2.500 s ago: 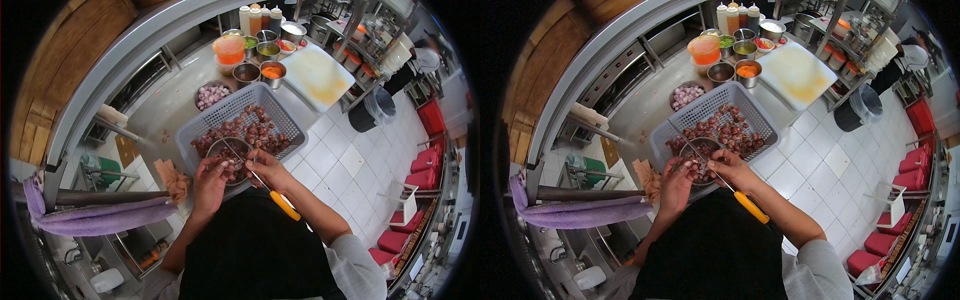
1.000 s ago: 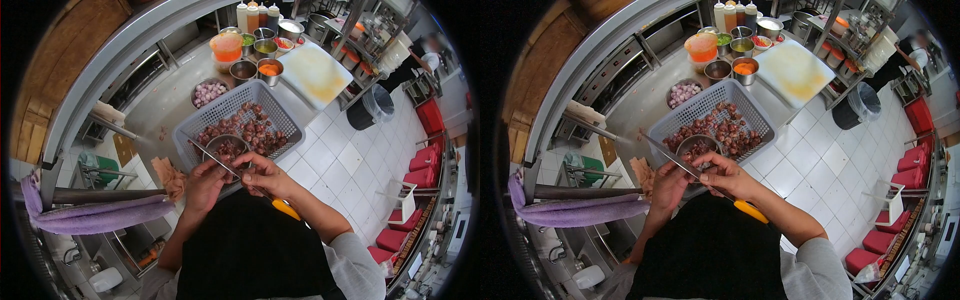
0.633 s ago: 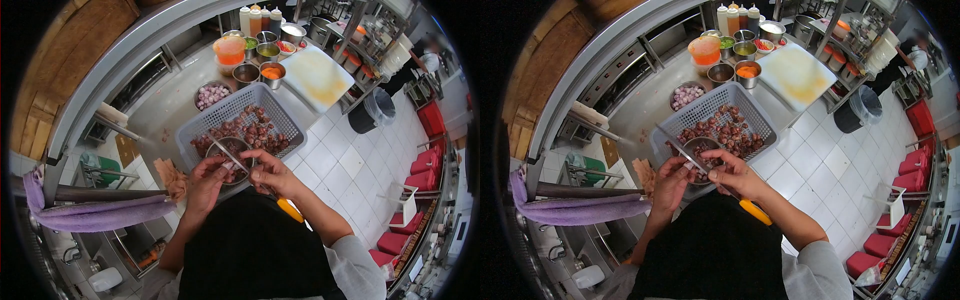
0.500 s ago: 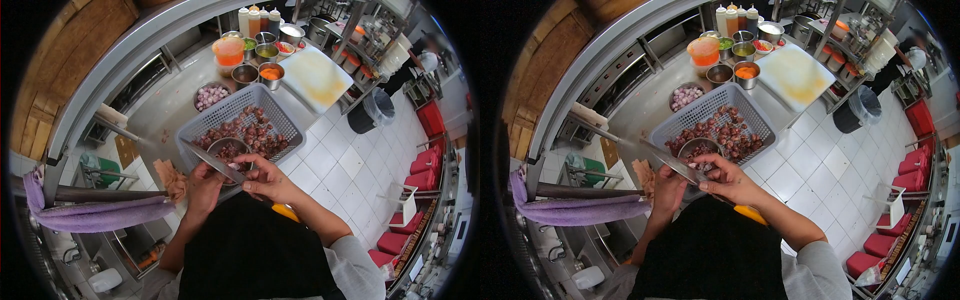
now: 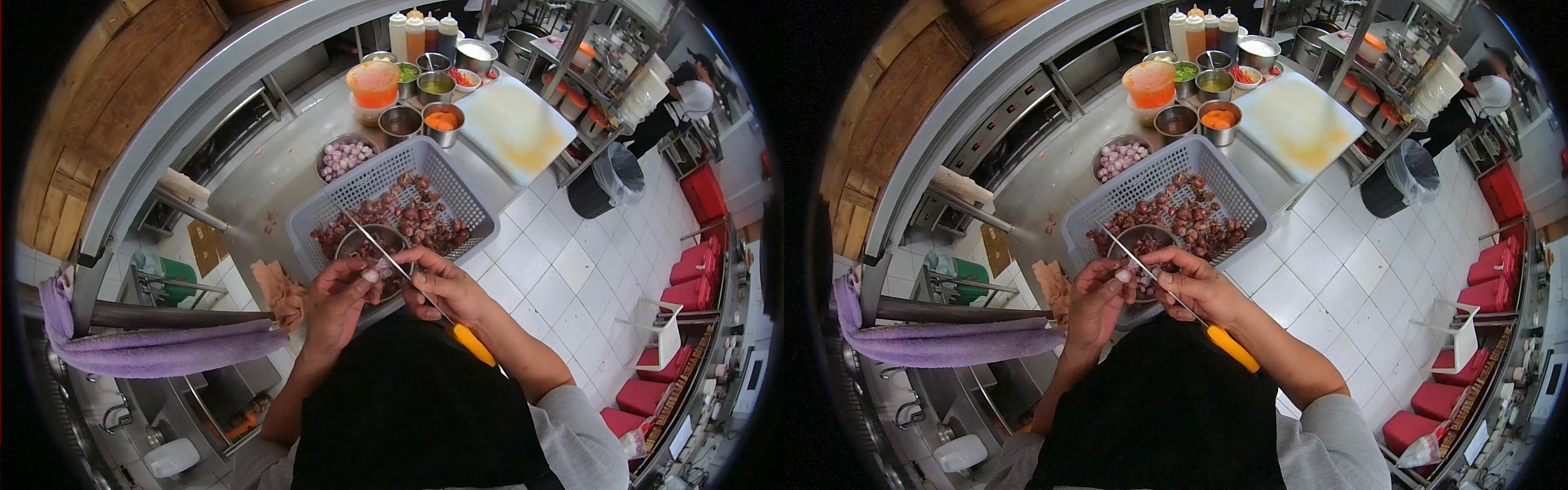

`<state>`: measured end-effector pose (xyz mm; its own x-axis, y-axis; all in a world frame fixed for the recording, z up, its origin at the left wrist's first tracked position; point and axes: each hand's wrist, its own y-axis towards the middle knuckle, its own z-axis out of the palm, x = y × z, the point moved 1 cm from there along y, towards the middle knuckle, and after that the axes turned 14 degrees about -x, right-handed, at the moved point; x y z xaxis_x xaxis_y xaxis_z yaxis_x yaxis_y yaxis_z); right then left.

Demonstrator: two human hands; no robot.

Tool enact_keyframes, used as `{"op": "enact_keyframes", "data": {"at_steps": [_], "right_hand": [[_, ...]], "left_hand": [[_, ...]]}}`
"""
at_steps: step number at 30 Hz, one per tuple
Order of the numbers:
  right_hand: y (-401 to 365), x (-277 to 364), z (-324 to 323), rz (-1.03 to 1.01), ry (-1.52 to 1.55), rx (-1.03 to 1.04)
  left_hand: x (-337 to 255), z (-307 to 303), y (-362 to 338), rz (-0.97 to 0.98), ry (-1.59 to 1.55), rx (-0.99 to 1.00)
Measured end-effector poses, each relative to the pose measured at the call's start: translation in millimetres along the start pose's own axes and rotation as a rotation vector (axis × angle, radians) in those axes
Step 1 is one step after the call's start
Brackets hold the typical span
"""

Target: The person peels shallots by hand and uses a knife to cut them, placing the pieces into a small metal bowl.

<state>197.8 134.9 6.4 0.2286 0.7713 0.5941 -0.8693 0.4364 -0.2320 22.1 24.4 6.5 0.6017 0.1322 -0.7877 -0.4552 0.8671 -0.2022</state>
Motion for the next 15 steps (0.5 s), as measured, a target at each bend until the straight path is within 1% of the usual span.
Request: {"op": "enact_keyframes", "data": {"at_steps": [3,9,11,15], "right_hand": [[0.0,1.7,-0.6,0.014,0.017,0.013],[0.6,1.5,-6.5,-0.006,0.005,-0.015],[0.3,5.5,-10.2,-0.045,-0.072,-0.075],[-0.4,5.3,-12.7,-0.068,-0.181,-0.108]], "left_hand": [[5.5,-1.0,1.6,-0.033,-0.083,0.001],[11.4,1.5,3.8,-0.012,-0.076,-0.003],[8.1,6.1,3.4,-0.003,-0.066,-0.010],[10.0,4.1,5.8,0.005,-0.043,-0.019]]}}
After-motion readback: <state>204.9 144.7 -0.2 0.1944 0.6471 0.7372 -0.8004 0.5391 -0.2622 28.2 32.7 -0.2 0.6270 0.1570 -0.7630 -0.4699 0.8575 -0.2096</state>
